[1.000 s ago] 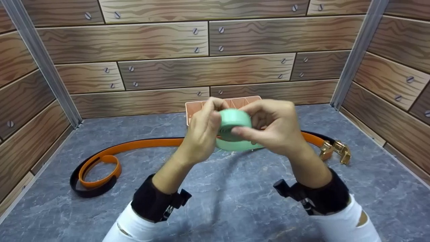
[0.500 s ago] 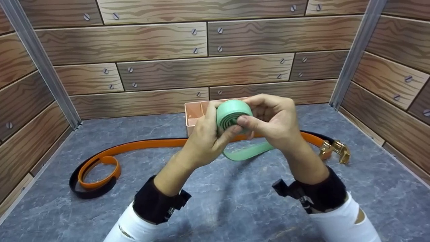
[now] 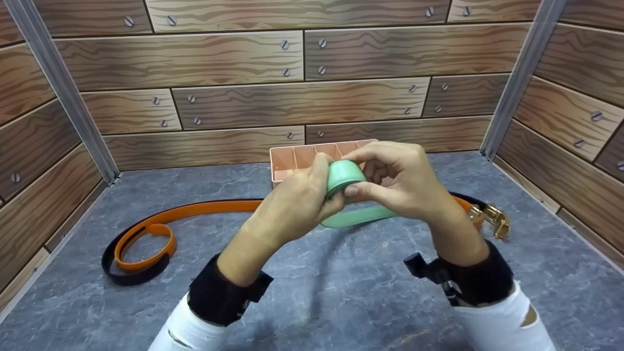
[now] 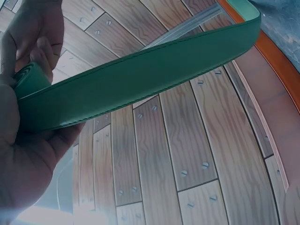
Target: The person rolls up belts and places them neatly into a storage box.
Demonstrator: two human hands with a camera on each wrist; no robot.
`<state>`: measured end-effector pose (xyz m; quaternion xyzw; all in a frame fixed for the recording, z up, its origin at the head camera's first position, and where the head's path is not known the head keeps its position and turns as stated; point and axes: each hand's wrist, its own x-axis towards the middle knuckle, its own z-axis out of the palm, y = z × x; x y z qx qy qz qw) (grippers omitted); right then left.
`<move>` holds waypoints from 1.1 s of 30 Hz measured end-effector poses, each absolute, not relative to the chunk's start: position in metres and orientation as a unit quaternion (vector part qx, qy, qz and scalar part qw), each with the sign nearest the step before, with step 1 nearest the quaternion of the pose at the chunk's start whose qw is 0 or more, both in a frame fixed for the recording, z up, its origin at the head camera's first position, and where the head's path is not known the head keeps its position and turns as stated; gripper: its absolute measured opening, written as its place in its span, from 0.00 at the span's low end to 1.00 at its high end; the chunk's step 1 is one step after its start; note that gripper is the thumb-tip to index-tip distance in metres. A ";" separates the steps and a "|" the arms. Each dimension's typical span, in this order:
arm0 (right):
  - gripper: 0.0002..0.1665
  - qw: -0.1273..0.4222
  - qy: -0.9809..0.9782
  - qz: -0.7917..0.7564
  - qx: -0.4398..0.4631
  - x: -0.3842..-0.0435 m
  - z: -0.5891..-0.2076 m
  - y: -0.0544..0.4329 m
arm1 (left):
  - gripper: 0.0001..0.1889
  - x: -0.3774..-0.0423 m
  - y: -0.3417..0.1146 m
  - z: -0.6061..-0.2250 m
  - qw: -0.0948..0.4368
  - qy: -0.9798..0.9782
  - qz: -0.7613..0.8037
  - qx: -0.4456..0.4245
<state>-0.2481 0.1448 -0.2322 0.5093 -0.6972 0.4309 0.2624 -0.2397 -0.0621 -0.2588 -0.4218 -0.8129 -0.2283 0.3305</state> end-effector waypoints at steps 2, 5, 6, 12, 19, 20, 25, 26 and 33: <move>0.21 0.287 -0.698 0.413 0.510 -0.248 -0.233 0.144 | 0.16 -0.241 -0.061 -0.260 0.345 -0.808 -0.226 -0.421; 0.20 0.291 -0.682 0.432 0.514 -0.249 -0.233 0.142 | 0.17 -0.242 -0.061 -0.263 0.376 -0.786 -0.246 -0.425; 0.20 0.284 -0.673 0.447 0.516 -0.249 -0.233 0.141 | 0.17 -0.243 -0.061 -0.264 0.386 -0.777 -0.256 -0.427; 0.27 0.229 -0.624 0.535 0.521 -0.251 -0.236 0.137 | 0.21 -0.249 -0.055 -0.271 0.420 -0.732 -0.313 -0.434; 0.32 0.195 -0.597 0.575 0.525 -0.251 -0.237 0.139 | 0.20 -0.247 -0.055 -0.268 0.390 -0.740 -0.336 -0.434; 0.31 0.191 -0.601 0.570 0.527 -0.251 -0.236 0.139 | 0.19 -0.245 -0.057 -0.266 0.382 -0.747 -0.329 -0.434; 0.23 0.205 -0.646 0.511 0.528 -0.247 -0.233 0.144 | 0.19 -0.239 -0.064 -0.257 0.333 -0.798 -0.256 -0.431; 0.23 0.217 -0.661 0.489 0.527 -0.247 -0.233 0.146 | 0.19 -0.237 -0.066 -0.256 0.320 -0.810 -0.239 -0.428; 0.21 0.284 -0.709 0.372 0.528 -0.244 -0.230 0.151 | 0.21 -0.231 -0.069 -0.251 0.242 -0.848 -0.204 -0.425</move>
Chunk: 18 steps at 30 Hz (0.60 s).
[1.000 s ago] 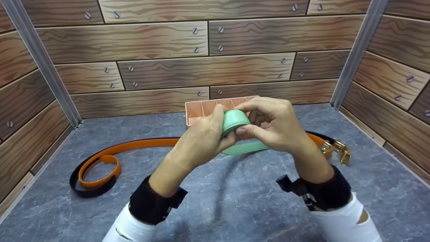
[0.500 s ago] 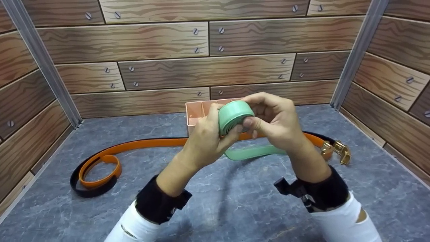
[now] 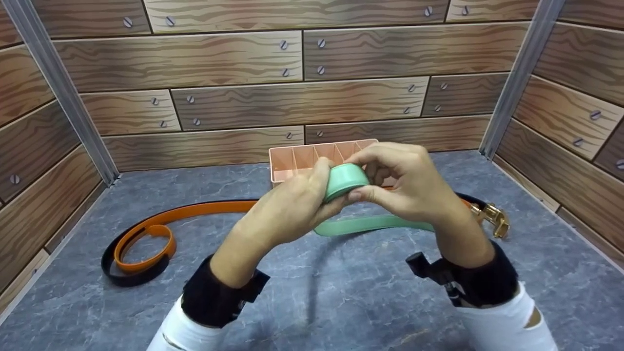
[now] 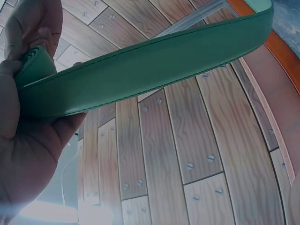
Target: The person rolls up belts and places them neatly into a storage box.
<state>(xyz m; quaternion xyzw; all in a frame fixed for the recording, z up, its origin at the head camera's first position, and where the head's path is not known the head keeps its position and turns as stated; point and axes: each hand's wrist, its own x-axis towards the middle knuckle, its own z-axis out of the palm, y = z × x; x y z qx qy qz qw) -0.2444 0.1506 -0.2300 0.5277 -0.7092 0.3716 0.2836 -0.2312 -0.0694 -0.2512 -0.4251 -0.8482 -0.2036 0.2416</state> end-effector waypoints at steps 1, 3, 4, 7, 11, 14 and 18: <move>0.21 0.290 -0.710 0.372 0.523 -0.244 -0.230 0.150 | 0.21 -0.231 -0.069 -0.251 0.237 -0.847 -0.212 -0.427; 0.20 0.298 -0.708 0.384 0.512 -0.243 -0.230 0.150 | 0.22 -0.232 -0.068 -0.251 0.238 -0.839 -0.231 -0.431; 0.20 0.298 -0.705 0.395 0.508 -0.243 -0.230 0.149 | 0.22 -0.232 -0.068 -0.252 0.243 -0.834 -0.243 -0.431; 0.20 0.284 -0.674 0.454 0.508 -0.244 -0.230 0.145 | 0.23 -0.237 -0.067 -0.256 0.276 -0.806 -0.283 -0.440; 0.27 0.246 -0.619 0.540 0.514 -0.246 -0.232 0.141 | 0.27 -0.245 -0.061 -0.261 0.334 -0.753 -0.330 -0.461; 0.30 0.200 -0.600 0.571 0.523 -0.247 -0.233 0.141 | 0.28 -0.246 -0.061 -0.262 0.354 -0.732 -0.338 -0.474; 0.26 0.154 -0.608 0.558 0.544 -0.248 -0.230 0.147 | 0.22 -0.241 -0.065 -0.260 0.339 -0.756 -0.303 -0.471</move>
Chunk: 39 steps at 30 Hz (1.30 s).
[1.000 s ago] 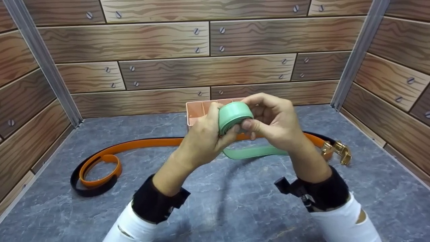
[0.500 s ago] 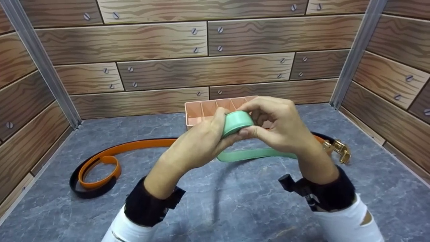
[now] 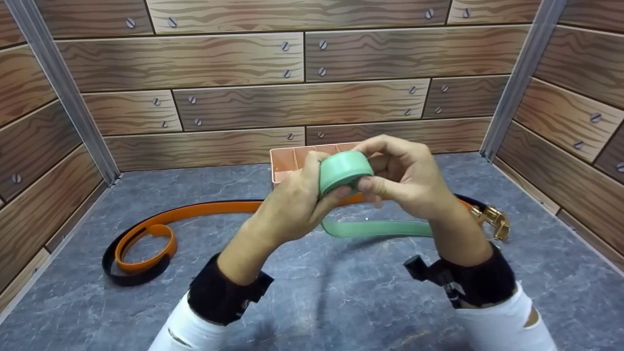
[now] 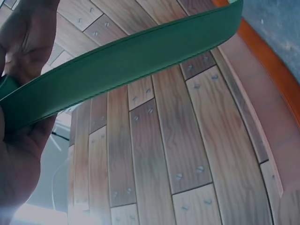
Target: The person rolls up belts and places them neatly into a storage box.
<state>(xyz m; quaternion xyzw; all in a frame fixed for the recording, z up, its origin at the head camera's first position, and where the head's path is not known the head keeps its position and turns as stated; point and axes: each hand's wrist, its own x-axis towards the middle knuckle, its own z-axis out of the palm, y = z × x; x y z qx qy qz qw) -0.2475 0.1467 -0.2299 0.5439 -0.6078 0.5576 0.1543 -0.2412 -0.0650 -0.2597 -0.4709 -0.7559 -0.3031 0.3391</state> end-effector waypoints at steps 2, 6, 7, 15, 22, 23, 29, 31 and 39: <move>0.24 0.159 -0.623 0.533 0.549 -0.247 -0.228 0.151 | 0.21 -0.238 -0.066 -0.257 0.316 -0.780 -0.277 -0.463; 0.20 0.195 -0.672 0.458 0.549 -0.247 -0.226 0.158 | 0.20 -0.232 -0.067 -0.253 0.259 -0.824 -0.235 -0.446; 0.20 0.200 -0.681 0.440 0.550 -0.246 -0.225 0.159 | 0.20 -0.231 -0.068 -0.252 0.248 -0.831 -0.226 -0.443; 0.20 0.213 -0.683 0.405 0.569 -0.247 -0.227 0.156 | 0.21 -0.227 -0.071 -0.251 0.227 -0.845 -0.217 -0.434; 0.18 0.205 -0.641 0.479 0.564 -0.247 -0.229 0.152 | 0.22 -0.235 -0.067 -0.256 0.314 -0.786 -0.262 -0.463; 0.18 0.199 -0.627 0.501 0.562 -0.247 -0.230 0.151 | 0.23 -0.236 -0.066 -0.258 0.332 -0.769 -0.277 -0.471; 0.30 0.153 -0.575 0.580 0.556 -0.247 -0.233 0.143 | 0.24 -0.240 -0.061 -0.261 0.383 -0.716 -0.327 -0.483; 0.30 0.135 -0.583 0.576 0.557 -0.248 -0.234 0.144 | 0.21 -0.239 -0.063 -0.260 0.380 -0.734 -0.309 -0.471; 0.21 0.184 -0.661 0.463 0.561 -0.247 -0.229 0.150 | 0.20 -0.232 -0.071 -0.252 0.324 -0.811 -0.195 -0.447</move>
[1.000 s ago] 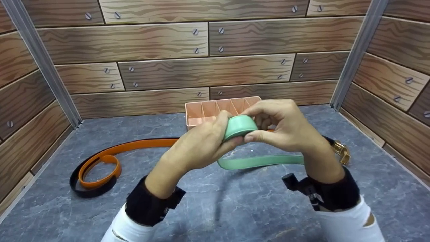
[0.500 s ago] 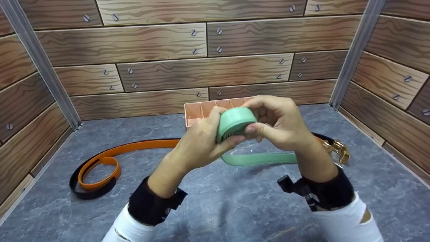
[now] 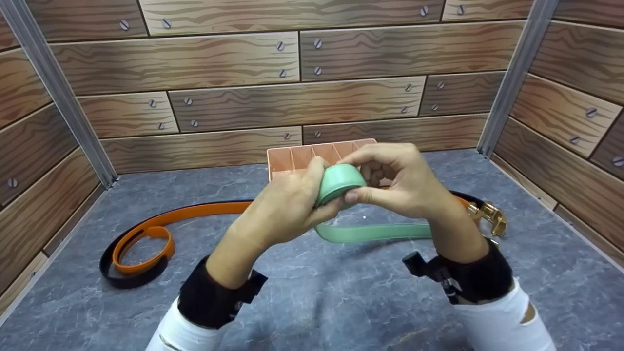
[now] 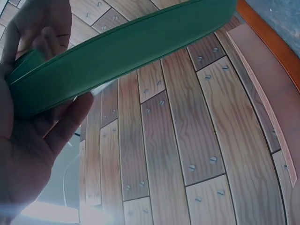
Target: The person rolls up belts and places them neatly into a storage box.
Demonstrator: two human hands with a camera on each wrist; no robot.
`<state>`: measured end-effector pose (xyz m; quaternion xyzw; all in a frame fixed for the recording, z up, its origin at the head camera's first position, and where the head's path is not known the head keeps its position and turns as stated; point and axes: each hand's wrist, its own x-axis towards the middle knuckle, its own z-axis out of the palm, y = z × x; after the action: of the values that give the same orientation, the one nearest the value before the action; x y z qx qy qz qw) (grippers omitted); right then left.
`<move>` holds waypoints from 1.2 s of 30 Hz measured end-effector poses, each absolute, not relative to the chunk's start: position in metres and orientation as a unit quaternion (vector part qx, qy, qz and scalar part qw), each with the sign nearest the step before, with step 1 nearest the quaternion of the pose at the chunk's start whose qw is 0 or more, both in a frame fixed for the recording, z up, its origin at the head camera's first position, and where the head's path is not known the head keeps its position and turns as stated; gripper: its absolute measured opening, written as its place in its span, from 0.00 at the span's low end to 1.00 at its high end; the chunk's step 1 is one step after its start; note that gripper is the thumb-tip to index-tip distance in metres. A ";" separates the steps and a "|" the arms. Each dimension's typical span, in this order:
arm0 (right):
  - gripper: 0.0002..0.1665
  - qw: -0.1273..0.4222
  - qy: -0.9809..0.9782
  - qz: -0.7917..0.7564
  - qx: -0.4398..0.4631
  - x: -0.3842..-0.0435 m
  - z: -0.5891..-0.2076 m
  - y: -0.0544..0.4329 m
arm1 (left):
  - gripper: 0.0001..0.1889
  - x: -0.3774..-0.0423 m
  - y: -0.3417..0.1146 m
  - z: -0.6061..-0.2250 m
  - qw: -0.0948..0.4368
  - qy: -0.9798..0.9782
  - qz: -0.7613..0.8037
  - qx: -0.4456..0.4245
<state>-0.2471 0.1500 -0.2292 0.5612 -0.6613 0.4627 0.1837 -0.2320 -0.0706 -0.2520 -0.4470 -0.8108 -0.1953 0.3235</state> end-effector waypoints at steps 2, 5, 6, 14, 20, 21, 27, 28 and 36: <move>0.21 0.208 -0.675 0.433 0.561 -0.247 -0.229 0.151 | 0.20 -0.231 -0.071 -0.251 0.312 -0.816 -0.187 -0.450; 0.20 0.230 -0.680 0.418 0.557 -0.246 -0.230 0.151 | 0.20 -0.230 -0.071 -0.250 0.313 -0.814 -0.194 -0.450; 0.20 0.230 -0.674 0.427 0.557 -0.245 -0.230 0.150 | 0.19 -0.230 -0.071 -0.250 0.318 -0.809 -0.202 -0.451; 0.29 0.174 -0.597 0.553 0.554 -0.246 -0.233 0.144 | 0.19 -0.236 -0.064 -0.255 0.351 -0.748 -0.315 -0.467; 0.21 0.138 -0.651 0.496 0.557 -0.244 -0.229 0.148 | 0.18 -0.234 -0.071 -0.253 0.332 -0.789 -0.242 -0.456; 0.21 0.147 -0.666 0.472 0.559 -0.244 -0.228 0.150 | 0.18 -0.233 -0.072 -0.252 0.323 -0.799 -0.224 -0.455; 0.21 0.193 -0.691 0.392 0.576 -0.247 -0.226 0.155 | 0.19 -0.228 -0.073 -0.248 0.279 -0.831 -0.165 -0.453; 0.21 0.195 -0.686 0.393 0.580 -0.248 -0.227 0.155 | 0.20 -0.228 -0.073 -0.247 0.278 -0.831 -0.166 -0.453; 0.20 0.196 -0.650 0.441 0.587 -0.247 -0.228 0.155 | 0.19 -0.232 -0.072 -0.250 0.307 -0.782 -0.241 -0.486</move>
<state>-0.2472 0.1547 -0.2281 0.5873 -0.6497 0.4413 0.1956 -0.2322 -0.0721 -0.2504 -0.4859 -0.7821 -0.2411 0.3068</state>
